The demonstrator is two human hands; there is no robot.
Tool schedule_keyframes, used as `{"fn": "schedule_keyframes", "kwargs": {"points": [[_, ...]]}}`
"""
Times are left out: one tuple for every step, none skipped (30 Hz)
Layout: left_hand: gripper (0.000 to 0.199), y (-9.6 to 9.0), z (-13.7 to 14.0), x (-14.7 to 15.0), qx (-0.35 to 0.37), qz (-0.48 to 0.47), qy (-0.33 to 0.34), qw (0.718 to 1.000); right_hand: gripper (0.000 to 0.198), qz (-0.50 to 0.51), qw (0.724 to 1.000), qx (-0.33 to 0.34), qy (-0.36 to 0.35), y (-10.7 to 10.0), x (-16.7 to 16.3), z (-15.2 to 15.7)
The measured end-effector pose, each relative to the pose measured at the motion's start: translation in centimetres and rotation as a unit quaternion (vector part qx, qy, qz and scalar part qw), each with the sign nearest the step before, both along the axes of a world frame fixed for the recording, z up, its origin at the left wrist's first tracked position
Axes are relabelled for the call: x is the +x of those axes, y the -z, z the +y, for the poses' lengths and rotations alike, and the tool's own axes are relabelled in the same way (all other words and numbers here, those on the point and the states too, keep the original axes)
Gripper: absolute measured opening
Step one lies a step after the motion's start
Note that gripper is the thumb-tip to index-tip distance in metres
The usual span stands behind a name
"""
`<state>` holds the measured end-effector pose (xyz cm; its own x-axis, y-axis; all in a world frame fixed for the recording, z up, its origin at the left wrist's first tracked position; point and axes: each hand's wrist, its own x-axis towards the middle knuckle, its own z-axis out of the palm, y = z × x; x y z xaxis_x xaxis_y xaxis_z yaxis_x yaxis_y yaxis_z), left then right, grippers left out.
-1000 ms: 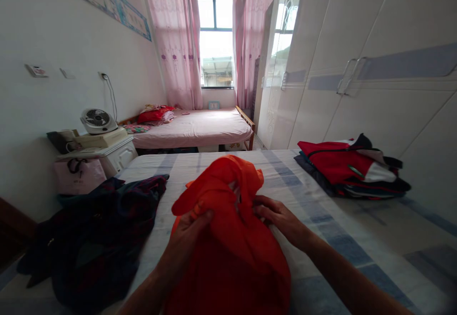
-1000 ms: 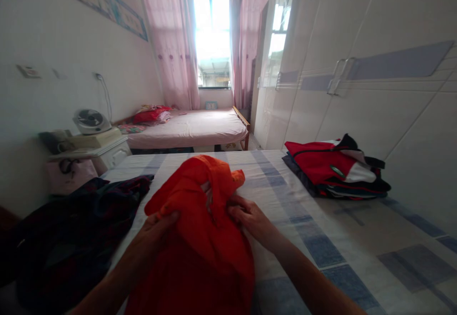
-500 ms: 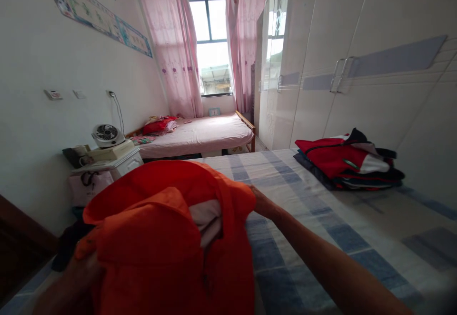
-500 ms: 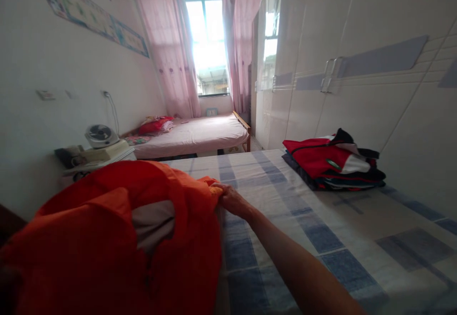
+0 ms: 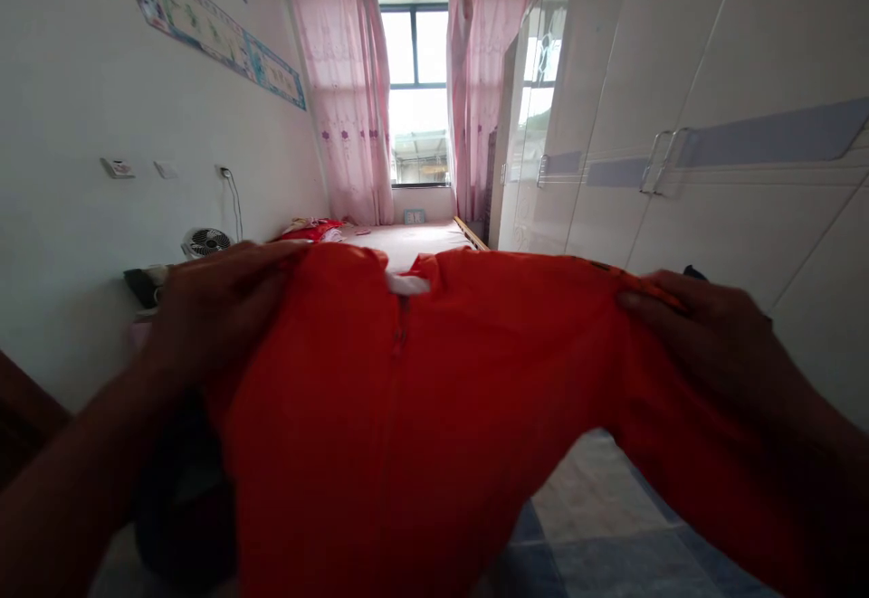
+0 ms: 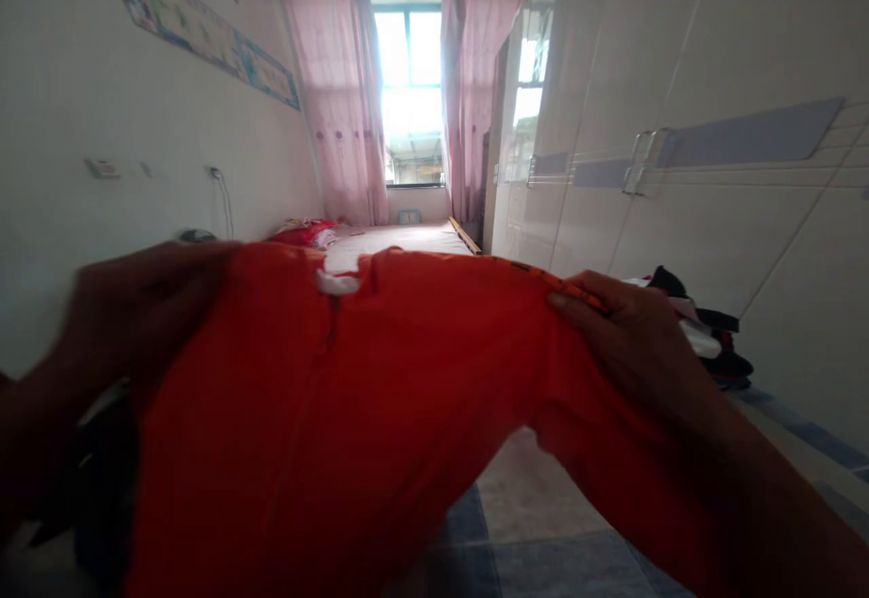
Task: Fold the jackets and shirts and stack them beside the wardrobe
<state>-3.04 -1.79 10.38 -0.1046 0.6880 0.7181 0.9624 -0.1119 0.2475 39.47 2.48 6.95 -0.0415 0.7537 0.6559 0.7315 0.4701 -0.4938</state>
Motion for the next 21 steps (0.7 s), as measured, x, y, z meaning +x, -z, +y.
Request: {"fn": "schedule_keyframes", "kwargs": {"points": [[0.044, -0.4, 2.4, 0.6, 0.001, 0.070, 0.030, 0.997, 0.026, -0.031, 0.999, 0.022, 0.024, -0.3, -0.1, 2.1], [0.044, -0.6, 5.2, 1.2, -0.014, 0.126, 0.041, 0.991, 0.030, -0.059, 0.996, 0.038, 0.046, -0.5, -0.3, 4.4], [0.044, -0.7, 7.9, 1.9, -0.029, 0.155, 0.031, 0.987, 0.032, -0.088, 0.992, 0.050, 0.071, -0.6, -0.4, 6.9], [0.044, -0.5, 10.6, 2.5, -0.032, 0.154, 0.021, 0.987, 0.035, -0.110, 0.986, 0.062, 0.109, -0.5, -0.7, 9.2], [0.046, 0.0, 13.0, 3.1, -0.038, 0.150, 0.013, 0.988, 0.036, -0.138, 0.979, 0.064, 0.136, -0.2, -0.9, 11.3], [0.049, 0.7, 14.9, 3.7, -0.047, 0.144, 0.008, 0.988, 0.035, -0.159, 0.970, 0.075, 0.166, 0.5, -1.3, 13.0], [0.050, 1.7, 16.2, 4.1, -0.058, 0.138, 0.008, 0.989, 0.037, -0.178, 0.964, 0.080, 0.181, 1.5, -1.7, 14.2], [0.051, 3.1, 16.8, 4.5, -0.073, 0.134, 0.013, 0.988, 0.039, -0.194, 0.961, 0.079, 0.179, 2.8, -2.2, 14.8], [0.050, 4.7, 16.8, 4.7, -0.093, 0.132, 0.024, 0.987, 0.039, -0.202, 0.963, 0.071, 0.165, 4.5, -2.6, 14.8], [0.048, 6.5, 16.3, 4.7, -0.115, 0.131, 0.038, 0.984, 0.038, -0.204, 0.968, 0.052, 0.136, 6.4, -2.9, 14.4], [0.046, 8.4, 15.2, 4.5, -0.140, 0.132, 0.054, 0.980, 0.034, -0.195, 0.975, 0.022, 0.100, 8.6, -3.2, 13.7], [0.043, 10.4, 13.8, 4.1, -0.164, 0.132, 0.070, 0.975, 0.030, -0.170, 0.983, -0.016, 0.070, 10.8, -3.3, 12.7], [0.041, 12.3, 12.2, 3.6, -0.186, 0.129, 0.079, 0.971, 0.025, -0.137, 0.988, -0.065, 0.041, 12.9, -3.2, 11.7], [0.040, 14.1, 10.6, 2.9, -0.205, 0.123, 0.080, 0.968, 0.021, -0.098, 0.988, -0.118, 0.021, 14.9, -3.0, 10.6], [0.040, 15.7, 8.9, 2.1, -0.227, 0.109, 0.081, 0.964, 0.018, -0.047, 0.983, -0.175, 0.007, 16.5, -2.8, 9.7], [0.042, 17.0, 7.5, 1.2, -0.252, 0.065, 0.081, 0.962, 0.017, 0.016, 0.972, -0.233, 0.001, 17.7, -2.6, 8.9], [0.043, 18.1, 6.2, 0.4, -0.262, 0.022, 0.071, 0.962, 0.017, 0.088, 0.954, -0.287, -0.002, 18.6, -2.4, 8.3], [0.044, 18.9, 5.1, -0.4, -0.269, -0.023, 0.052, 0.961, 0.019, 0.167, 0.928, -0.332, -0.008, 19.1, -2.3, 7.8], [0.046, 19.4, 4.3, -1.1, -0.272, -0.068, 0.028, 0.959, 0.021, 0.245, 0.898, -0.365, -0.020, 19.2, -2.3, 7.6], [0.049, 19.7, 3.8, -1.6, -0.275, -0.106, 0.001, 0.956, 0.023, 0.317, 0.865, -0.387, -0.039, 19.2, -2.5, 7.5], [0.052, 19.9, 3.5, -2.0, -0.282, -0.141, -0.022, 0.949, 0.023, 0.378, 0.833, -0.400, -0.062, 18.9, -2.7, 7.6]]}}
